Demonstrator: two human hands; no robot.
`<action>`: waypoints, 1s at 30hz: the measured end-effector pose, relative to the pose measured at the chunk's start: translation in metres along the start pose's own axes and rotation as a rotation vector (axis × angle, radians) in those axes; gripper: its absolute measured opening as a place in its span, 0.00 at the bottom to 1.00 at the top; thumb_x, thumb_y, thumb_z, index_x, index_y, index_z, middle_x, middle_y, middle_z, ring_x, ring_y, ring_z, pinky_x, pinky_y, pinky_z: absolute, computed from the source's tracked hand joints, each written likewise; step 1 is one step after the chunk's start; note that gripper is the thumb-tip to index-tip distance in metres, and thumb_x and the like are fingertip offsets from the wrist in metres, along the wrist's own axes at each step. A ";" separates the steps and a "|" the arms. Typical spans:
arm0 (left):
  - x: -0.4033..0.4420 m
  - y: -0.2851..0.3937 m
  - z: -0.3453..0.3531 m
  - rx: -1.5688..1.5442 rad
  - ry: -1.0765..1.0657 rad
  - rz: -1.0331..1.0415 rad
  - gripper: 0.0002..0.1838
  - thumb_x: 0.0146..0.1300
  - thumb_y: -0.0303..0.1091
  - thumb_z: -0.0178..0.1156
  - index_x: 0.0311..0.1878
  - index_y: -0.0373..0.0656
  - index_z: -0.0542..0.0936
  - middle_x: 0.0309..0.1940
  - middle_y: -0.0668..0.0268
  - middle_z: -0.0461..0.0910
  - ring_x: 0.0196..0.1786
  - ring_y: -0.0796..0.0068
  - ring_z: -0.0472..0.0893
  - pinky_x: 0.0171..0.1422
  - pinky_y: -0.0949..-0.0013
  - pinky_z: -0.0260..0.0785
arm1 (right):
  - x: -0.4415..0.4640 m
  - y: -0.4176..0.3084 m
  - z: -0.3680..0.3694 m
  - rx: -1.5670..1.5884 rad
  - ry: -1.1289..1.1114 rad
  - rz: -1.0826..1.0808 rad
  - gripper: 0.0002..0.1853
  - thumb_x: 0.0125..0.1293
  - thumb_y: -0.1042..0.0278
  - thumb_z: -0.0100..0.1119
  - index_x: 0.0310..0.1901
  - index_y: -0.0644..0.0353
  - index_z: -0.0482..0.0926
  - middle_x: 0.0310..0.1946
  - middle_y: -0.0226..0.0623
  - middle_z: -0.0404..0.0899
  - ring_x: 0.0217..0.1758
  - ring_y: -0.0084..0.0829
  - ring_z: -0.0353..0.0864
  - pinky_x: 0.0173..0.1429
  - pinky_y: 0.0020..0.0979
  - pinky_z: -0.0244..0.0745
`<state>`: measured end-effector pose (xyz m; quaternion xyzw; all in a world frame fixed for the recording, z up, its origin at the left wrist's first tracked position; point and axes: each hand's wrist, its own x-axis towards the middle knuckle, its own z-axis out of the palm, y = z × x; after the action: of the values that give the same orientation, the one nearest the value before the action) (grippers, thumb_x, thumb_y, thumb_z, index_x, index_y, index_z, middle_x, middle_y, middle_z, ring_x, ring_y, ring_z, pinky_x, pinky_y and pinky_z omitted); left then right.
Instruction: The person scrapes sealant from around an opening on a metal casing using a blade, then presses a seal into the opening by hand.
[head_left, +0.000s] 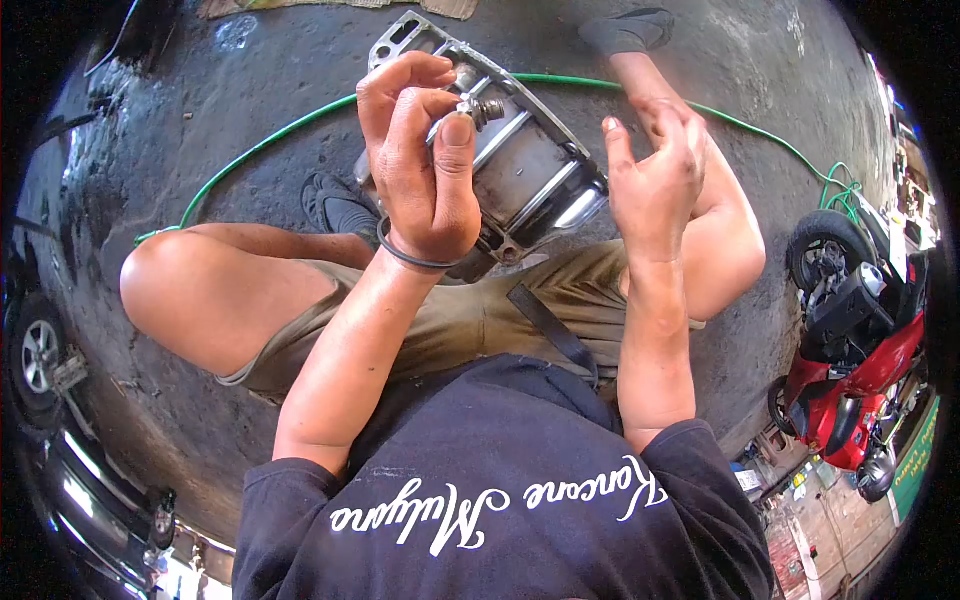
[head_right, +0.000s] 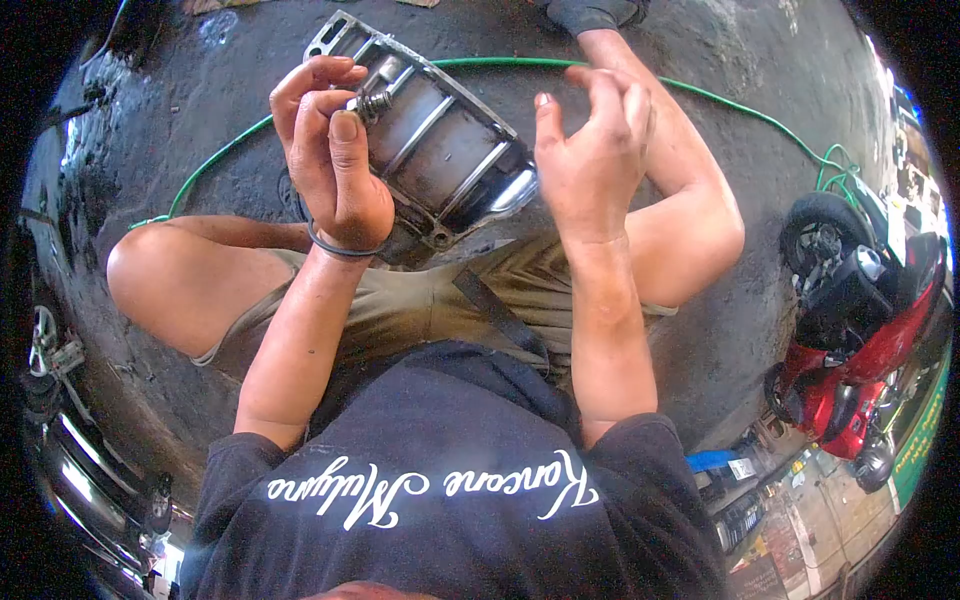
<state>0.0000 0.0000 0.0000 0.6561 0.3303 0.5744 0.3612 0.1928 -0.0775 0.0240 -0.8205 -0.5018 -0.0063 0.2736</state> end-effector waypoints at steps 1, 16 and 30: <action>-0.001 0.000 0.000 -0.004 0.005 0.000 0.13 0.75 0.38 0.56 0.39 0.36 0.77 0.57 0.52 0.73 0.56 0.60 0.75 0.63 0.59 0.67 | -0.003 -0.005 0.000 0.041 -0.013 -0.016 0.14 0.61 0.66 0.72 0.47 0.58 0.85 0.51 0.42 0.79 0.59 0.44 0.77 0.66 0.44 0.71; 0.001 0.009 0.004 0.081 0.024 -0.090 0.11 0.70 0.35 0.55 0.35 0.36 0.76 0.54 0.53 0.74 0.55 0.61 0.75 0.63 0.59 0.66 | -0.014 -0.050 0.022 0.100 -0.090 -0.126 0.13 0.62 0.59 0.69 0.43 0.58 0.86 0.50 0.41 0.79 0.55 0.46 0.77 0.61 0.46 0.73; 0.082 -0.127 -0.073 -0.101 0.906 -0.680 0.14 0.76 0.40 0.58 0.41 0.37 0.79 0.34 0.63 0.82 0.35 0.67 0.80 0.46 0.62 0.74 | 0.004 -0.049 0.030 -0.003 -0.204 -0.070 0.13 0.67 0.58 0.65 0.45 0.58 0.83 0.53 0.40 0.76 0.60 0.46 0.74 0.64 0.47 0.70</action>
<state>-0.0651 0.1431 -0.0606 0.1829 0.6172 0.6650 0.3788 0.1463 -0.0436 0.0212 -0.7994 -0.5552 0.0670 0.2196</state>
